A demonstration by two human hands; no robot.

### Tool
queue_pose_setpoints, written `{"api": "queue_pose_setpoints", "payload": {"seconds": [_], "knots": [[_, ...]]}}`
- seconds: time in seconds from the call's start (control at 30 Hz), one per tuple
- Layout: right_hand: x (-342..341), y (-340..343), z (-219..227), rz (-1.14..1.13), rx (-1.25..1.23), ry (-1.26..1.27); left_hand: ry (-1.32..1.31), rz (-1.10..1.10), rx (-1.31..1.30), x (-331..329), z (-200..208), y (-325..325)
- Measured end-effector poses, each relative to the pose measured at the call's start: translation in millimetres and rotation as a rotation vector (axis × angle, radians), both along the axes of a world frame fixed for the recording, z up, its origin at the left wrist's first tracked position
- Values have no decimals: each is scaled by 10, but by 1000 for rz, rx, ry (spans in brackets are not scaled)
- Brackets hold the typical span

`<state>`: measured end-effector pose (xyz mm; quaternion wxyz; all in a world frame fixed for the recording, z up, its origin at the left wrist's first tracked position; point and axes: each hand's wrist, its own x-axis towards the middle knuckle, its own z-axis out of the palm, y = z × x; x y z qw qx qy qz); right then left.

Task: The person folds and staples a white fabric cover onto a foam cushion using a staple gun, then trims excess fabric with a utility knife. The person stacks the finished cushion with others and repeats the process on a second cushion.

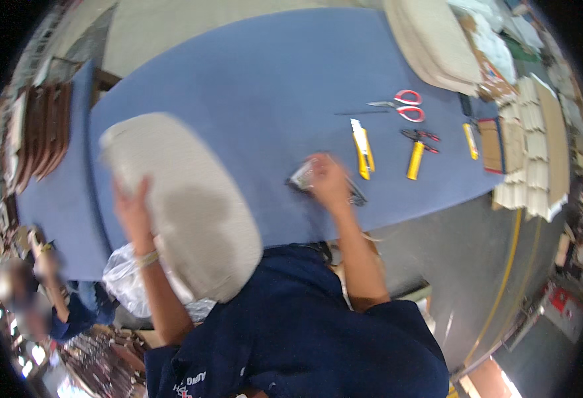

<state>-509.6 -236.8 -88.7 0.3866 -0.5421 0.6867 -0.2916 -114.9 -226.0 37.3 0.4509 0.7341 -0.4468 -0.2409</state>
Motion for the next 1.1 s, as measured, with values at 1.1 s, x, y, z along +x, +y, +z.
{"api": "queue_pose_setpoints", "payload": {"seconds": [1.1], "knots": [[1287,-1562,674,312,-388,-879,87,187,32,-672,-301,-1292]]}}
